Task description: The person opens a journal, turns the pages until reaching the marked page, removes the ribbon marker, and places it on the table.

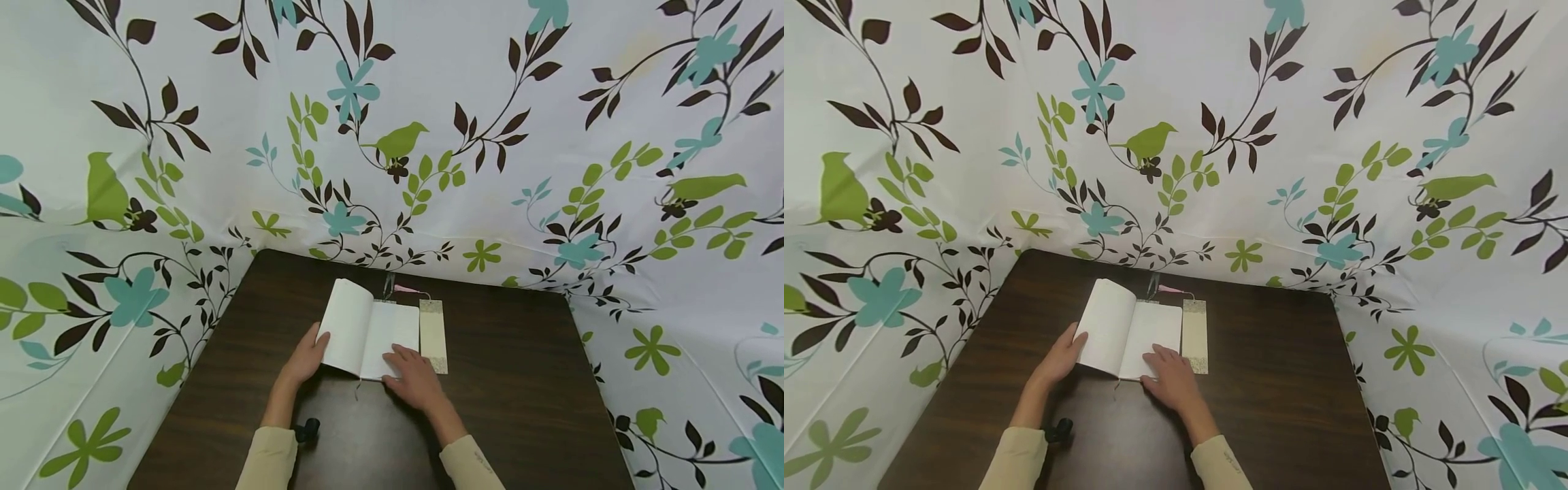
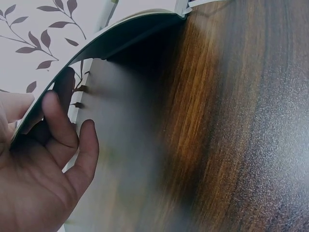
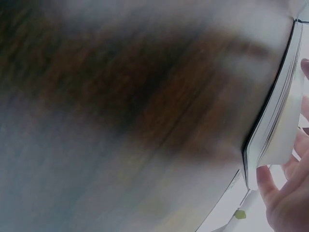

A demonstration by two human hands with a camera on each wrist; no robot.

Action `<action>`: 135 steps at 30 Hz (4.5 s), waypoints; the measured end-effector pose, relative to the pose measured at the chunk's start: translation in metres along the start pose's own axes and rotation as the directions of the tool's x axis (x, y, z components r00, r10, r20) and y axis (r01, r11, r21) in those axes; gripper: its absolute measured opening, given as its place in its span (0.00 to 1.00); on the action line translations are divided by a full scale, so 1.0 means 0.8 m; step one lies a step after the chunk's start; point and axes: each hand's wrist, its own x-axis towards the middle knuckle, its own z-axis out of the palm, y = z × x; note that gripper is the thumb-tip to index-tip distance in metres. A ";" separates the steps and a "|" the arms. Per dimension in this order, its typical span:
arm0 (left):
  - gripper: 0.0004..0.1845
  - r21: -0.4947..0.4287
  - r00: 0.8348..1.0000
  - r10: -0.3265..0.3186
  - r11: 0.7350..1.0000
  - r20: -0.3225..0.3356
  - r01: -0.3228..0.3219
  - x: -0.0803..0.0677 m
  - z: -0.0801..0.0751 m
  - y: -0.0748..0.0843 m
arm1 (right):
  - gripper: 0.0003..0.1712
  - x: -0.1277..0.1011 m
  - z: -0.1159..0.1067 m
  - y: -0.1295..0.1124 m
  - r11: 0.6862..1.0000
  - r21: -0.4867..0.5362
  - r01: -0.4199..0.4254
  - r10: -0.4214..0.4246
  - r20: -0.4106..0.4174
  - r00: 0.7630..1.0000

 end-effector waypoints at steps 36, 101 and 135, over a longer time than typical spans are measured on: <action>0.28 -0.013 0.999 -0.004 1.000 -0.051 0.003 0.002 0.010 -0.003 | 0.60 0.010 -0.001 -0.032 0.819 0.562 -0.113 0.302 -0.255 0.918; 0.22 -0.020 0.997 0.006 1.000 -0.079 -0.008 -0.001 0.011 0.003 | 0.16 0.030 0.008 -0.060 0.368 0.906 -0.210 0.514 -0.010 0.857; 0.27 -0.035 0.998 0.005 0.999 -0.059 -0.007 -0.001 0.007 0.002 | 0.20 -0.035 -0.075 0.112 0.370 0.880 -0.297 0.778 -0.119 0.617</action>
